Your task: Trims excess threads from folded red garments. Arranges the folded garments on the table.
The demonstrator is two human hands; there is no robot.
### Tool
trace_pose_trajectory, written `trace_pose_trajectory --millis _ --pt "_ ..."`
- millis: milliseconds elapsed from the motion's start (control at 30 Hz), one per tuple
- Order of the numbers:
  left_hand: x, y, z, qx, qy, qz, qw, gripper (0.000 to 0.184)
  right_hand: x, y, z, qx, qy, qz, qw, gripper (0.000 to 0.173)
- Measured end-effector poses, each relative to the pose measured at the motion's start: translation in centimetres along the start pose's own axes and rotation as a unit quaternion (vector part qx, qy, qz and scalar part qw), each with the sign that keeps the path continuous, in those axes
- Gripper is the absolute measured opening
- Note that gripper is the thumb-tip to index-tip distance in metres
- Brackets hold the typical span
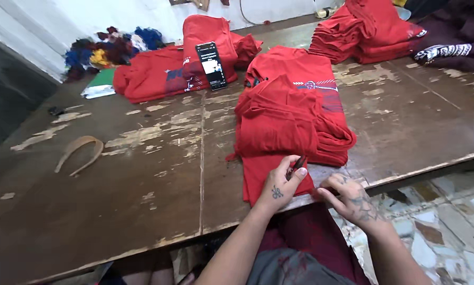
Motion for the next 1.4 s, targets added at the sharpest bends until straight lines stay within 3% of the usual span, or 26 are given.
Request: trace_pose_trajectory --millis 67,200,300,567,733,967,1067,1167,1300,1400 --pt "0.0 0.1 0.0 -0.003 -0.002 -0.004 1.0 0.045 -0.8 -0.4 -1.4 0.022 -0.019 -0.014 0.999 0.041" --pt "0.4 0.1 0.3 -0.006 -0.026 0.006 1.0 0.05 -0.8 -1.0 -2.5 0.007 -0.019 0.024 1.0 0.018" --pt "0.8 0.1 0.5 -0.033 -0.053 -0.004 0.998 0.047 -0.7 -0.6 -1.4 -0.007 -0.025 0.034 0.999 0.014" --pt "2.0 1.2 -1.1 -0.205 -0.163 -0.13 0.956 0.038 0.3 1.6 -0.5 -0.064 -0.005 -0.034 0.997 0.021" --pt "2.5 1.8 -1.6 -0.241 -0.123 -0.223 0.937 0.034 1.1 2.1 0.0 -0.102 0.03 -0.053 0.993 0.022" --pt "2.6 2.1 -1.9 -0.256 -0.121 -0.238 0.929 0.035 1.4 1.9 0.0 -0.131 0.056 -0.067 0.987 0.023" --pt "2.3 1.6 -1.7 -0.25 -0.12 -0.206 0.938 0.036 1.5 1.6 0.4 -0.177 0.045 -0.058 0.982 0.029" --pt "1.6 0.2 -1.0 -0.203 -0.086 -0.136 0.966 0.038 1.0 1.0 0.2 -0.167 0.017 -0.048 0.985 0.049" --pt "0.5 -2.2 0.6 -0.067 -0.024 0.028 0.997 0.034 -0.6 0.3 -2.3 -0.022 -0.011 -0.039 0.999 0.026" --pt "0.5 -2.0 0.9 -0.048 -0.038 0.058 0.996 0.038 -0.4 0.1 -2.4 -0.027 0.027 -0.004 0.999 0.015"
Point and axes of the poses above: each hand's wrist, its own x-axis away from the middle knuckle, its own z-axis out of the back of the hand, y = z × x, the point moved 10 cm from there along -x, towards the middle knuckle, and after that the axes turned 14 degrees about y, right-handed, at the moved point
